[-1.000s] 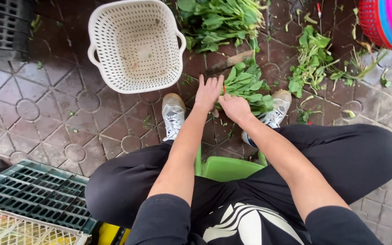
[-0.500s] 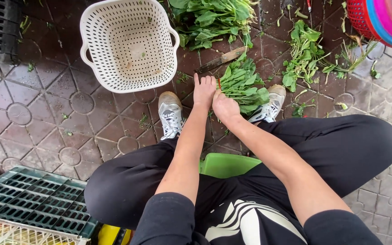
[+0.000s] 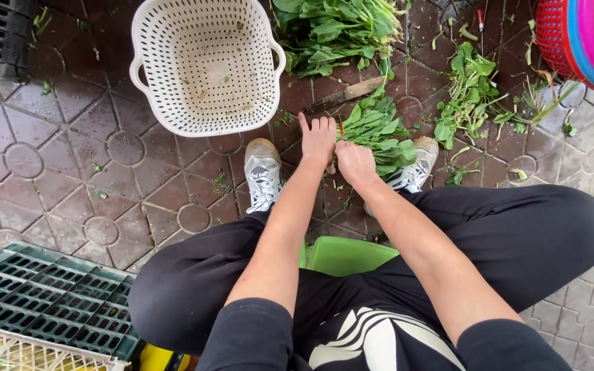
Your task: Trimming the ends of leafy green vegetables with a knife and tying them into bundles with string.
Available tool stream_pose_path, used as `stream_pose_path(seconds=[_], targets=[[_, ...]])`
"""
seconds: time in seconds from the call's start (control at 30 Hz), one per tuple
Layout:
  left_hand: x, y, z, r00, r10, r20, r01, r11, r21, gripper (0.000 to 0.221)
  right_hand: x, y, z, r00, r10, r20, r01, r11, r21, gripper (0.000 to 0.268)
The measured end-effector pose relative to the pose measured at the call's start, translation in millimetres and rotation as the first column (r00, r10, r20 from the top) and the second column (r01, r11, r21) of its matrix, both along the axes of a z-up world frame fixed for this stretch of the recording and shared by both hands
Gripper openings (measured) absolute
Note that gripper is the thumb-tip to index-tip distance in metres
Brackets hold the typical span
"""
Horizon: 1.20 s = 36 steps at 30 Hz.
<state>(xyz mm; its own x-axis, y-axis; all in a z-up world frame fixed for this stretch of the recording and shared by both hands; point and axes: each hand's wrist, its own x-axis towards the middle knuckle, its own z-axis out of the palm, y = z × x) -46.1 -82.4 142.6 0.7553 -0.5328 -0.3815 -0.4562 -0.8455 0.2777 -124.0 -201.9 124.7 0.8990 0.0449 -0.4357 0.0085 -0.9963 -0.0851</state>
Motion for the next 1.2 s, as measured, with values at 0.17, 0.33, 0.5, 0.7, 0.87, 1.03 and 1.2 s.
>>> stream_pose_path(seconds=[0.17, 0.33, 0.5, 0.7, 0.87, 1.03, 1.2], targets=[[65, -14, -178, 0.798, 0.067, -0.599, -0.133, 0.989, -0.067, 0.099, -13, -11, -58, 0.998, -0.035, 0.053, 0.035, 0.999, -0.005, 0.018], [77, -37, -147, 0.885, 0.185, -0.428, -0.197, 0.98, 0.017, 0.039, -21, -7, -64, 0.993, -0.053, 0.104, 0.049, 0.998, 0.039, 0.015], [63, -47, -151, 0.86, 0.317, -0.4, -0.335, 0.942, 0.026, 0.022, -22, -4, -63, 0.991, -0.064, 0.116, 0.059, 0.997, 0.04, 0.016], [97, -50, -101, 0.714, 0.543, -0.442, -0.674, 0.703, -0.225, 0.037, -29, -1, -77, 0.979, -0.055, 0.199, 0.052, 0.998, 0.022, 0.011], [93, -17, -28, 0.926, 0.208, -0.314, -0.276, 0.942, -0.19, 0.06, -24, -4, -65, 0.984, -0.044, 0.175, 0.039, 0.999, 0.03, 0.014], [18, 0, -41, 0.891, -0.172, -0.42, 0.239, 0.965, 0.112, 0.17, -10, -11, -46, 0.995, 0.031, 0.097, -0.032, 0.999, 0.011, 0.017], [-8, 4, 3, 0.983, -0.069, 0.17, 0.067, 0.998, 0.016, 0.066, -6, -24, -49, 0.985, 0.161, 0.057, -0.163, 0.987, 0.018, 0.016]])
